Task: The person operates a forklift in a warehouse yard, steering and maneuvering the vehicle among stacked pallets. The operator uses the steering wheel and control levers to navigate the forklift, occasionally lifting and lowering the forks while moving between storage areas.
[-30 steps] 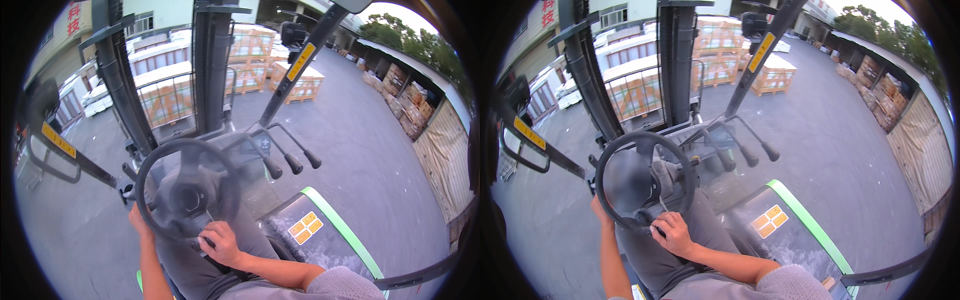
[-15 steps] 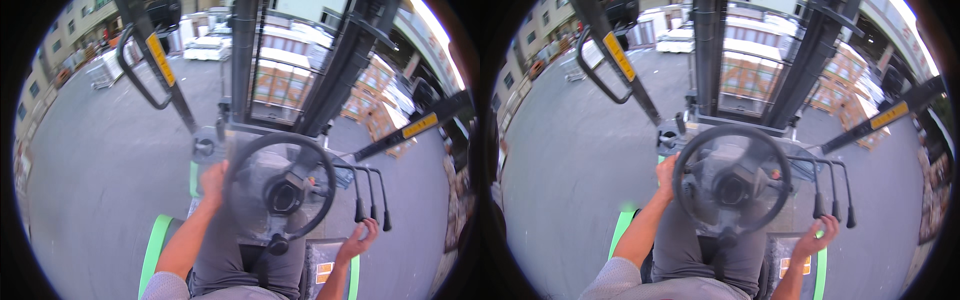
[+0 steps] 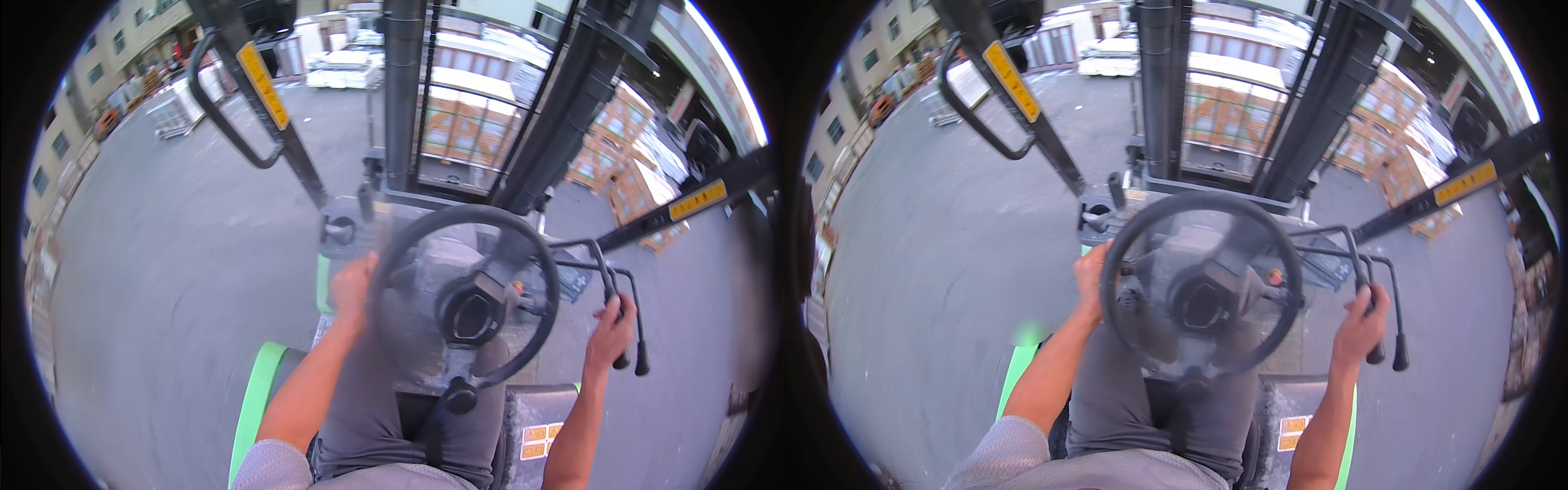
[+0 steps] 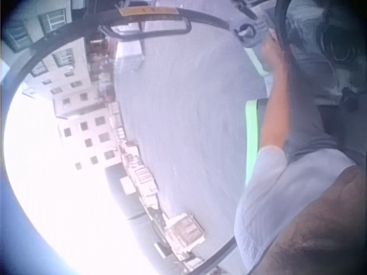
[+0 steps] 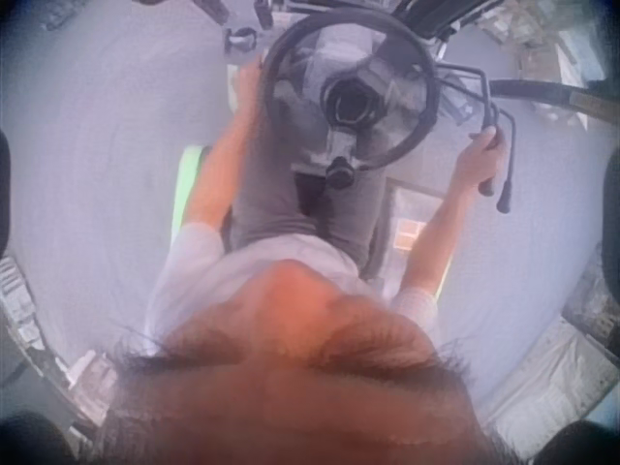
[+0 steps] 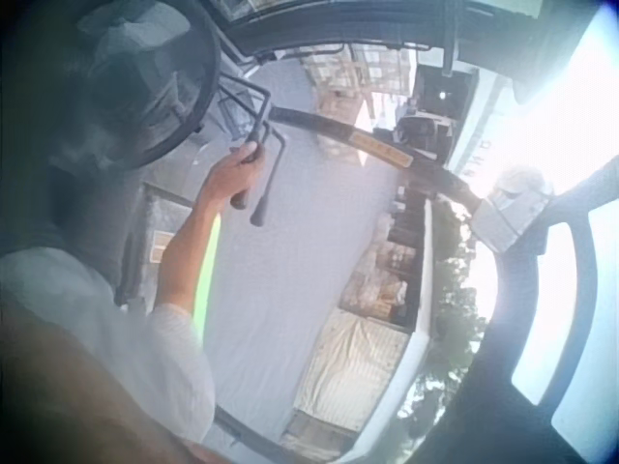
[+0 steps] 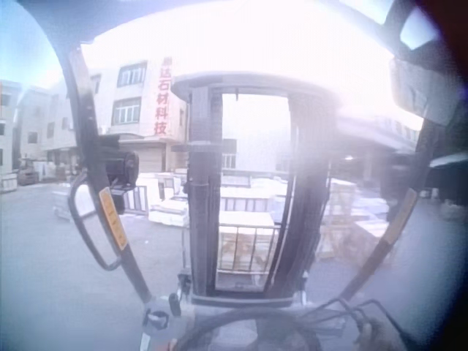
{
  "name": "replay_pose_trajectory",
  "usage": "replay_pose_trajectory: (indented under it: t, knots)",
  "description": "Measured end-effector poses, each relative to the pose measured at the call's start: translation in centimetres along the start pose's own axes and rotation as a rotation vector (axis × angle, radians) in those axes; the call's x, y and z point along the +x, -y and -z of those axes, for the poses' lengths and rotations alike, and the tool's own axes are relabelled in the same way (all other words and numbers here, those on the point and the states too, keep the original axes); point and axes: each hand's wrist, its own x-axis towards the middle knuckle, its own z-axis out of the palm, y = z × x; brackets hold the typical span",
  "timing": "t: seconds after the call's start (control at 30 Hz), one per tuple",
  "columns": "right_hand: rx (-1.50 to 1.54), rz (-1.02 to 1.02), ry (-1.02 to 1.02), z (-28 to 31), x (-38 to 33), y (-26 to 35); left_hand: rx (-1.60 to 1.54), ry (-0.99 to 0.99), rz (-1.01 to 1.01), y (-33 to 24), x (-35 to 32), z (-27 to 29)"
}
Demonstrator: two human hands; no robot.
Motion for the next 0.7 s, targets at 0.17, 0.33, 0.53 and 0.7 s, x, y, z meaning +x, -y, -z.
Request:
replay_pose_trajectory:
  t: [0.17,0.33,0.53,0.7]
  knots:
    - [0.009,0.09,0.028,-1.5,3.5,-0.5,-0.039,0.018,0.007,-0.1,0.1,-0.8]
    - [-0.043,0.162,0.027,-1.5,3.9,-0.3,-0.042,0.059,0.075,-1.7,0.2,0.2]
    - [-0.031,0.061,0.089,0.5,4.3,0.4,0.002,0.059,-0.017,-3.2,0.4,0.7]
    - [-0.048,0.143,0.164,3.3,-1.2,0.5,0.041,0.029,-0.078,-1.7,0.5,0.8]
